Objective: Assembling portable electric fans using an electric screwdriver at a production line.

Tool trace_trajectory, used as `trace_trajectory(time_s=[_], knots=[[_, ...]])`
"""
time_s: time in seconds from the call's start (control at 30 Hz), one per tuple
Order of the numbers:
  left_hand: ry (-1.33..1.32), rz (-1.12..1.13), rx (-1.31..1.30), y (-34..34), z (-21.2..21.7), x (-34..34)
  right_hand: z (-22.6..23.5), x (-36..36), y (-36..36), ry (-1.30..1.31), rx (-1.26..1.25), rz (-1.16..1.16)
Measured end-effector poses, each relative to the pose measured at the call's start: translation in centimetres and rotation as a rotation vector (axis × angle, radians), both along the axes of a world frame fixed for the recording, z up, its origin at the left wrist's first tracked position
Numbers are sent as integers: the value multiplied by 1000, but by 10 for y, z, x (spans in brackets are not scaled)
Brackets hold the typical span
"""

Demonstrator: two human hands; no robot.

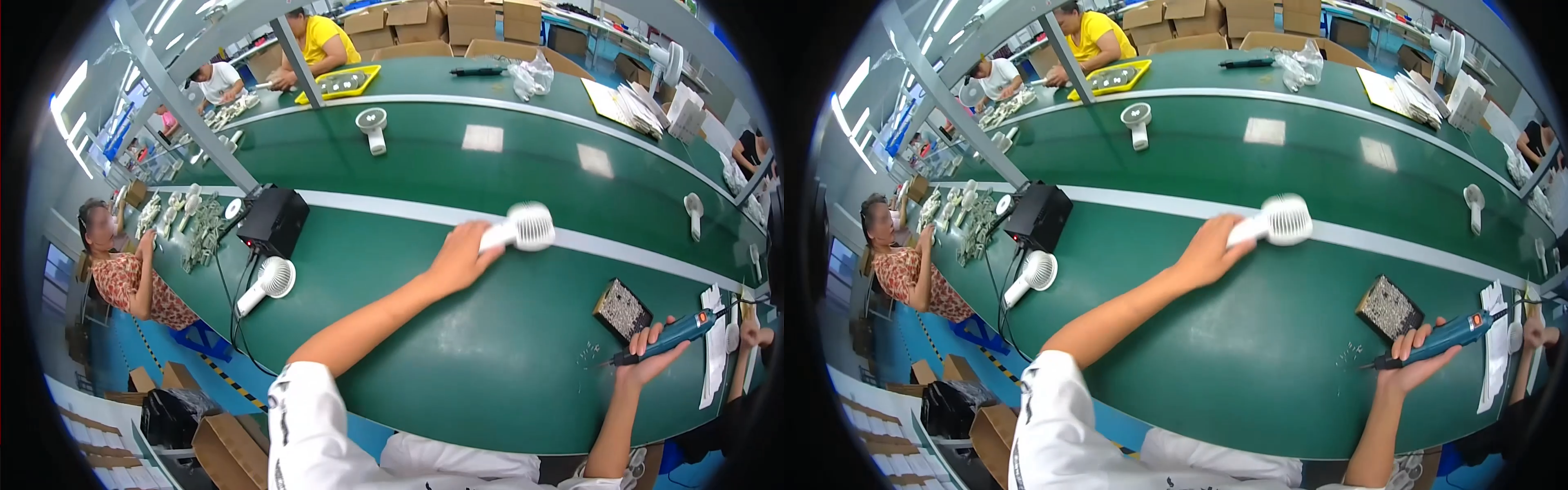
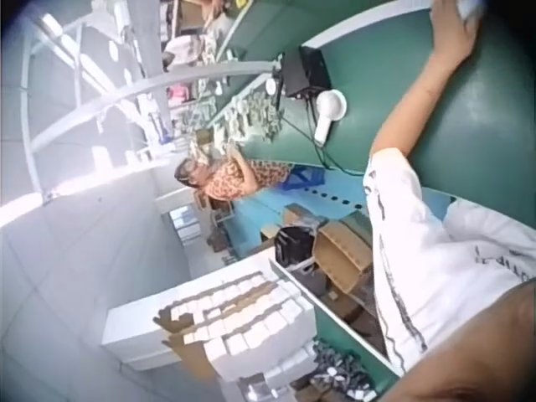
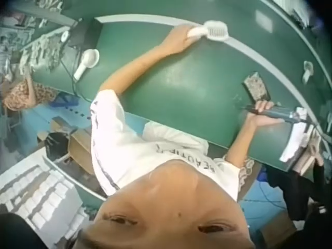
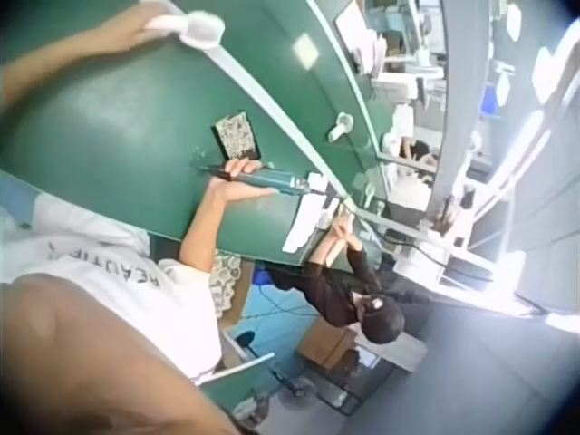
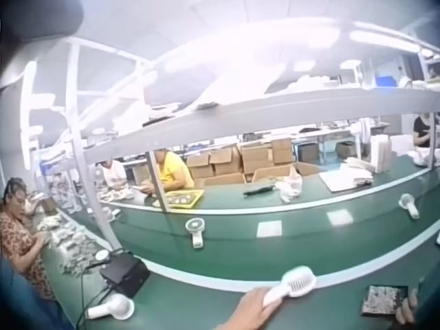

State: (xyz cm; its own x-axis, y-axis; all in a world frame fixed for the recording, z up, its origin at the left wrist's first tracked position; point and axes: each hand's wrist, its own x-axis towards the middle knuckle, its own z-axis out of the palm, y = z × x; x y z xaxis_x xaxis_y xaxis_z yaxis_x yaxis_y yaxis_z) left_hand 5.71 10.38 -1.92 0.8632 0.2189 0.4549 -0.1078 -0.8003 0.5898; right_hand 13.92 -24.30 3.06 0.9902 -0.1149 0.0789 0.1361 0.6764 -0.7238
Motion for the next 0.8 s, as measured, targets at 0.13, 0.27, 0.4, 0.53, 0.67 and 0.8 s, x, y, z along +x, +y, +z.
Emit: trace_trajectory(time_s=[0.13, 0.27, 0.4, 0.53, 0.67, 0.8], knots=[[32, 520, 308, 45, -3, 83, -1, -2, 1, -4, -23, -32], [-24, 870, 383, 131, -7, 118, -2, -6, -9, 41, -50, -124], [211, 1152, 214, 216, -13, 110, -3, -9, -16, 78, -56, -172], [425, 1135, 358, 276, -40, 117, -2, -5, -18, 143, 28, -151], [95, 272, -378, 204, 9, 79, -2, -1, -20, 22, 68, -51], [341, -116, -700, 32, 53, -7, 0, 2, -17, -36, 34, 73]])
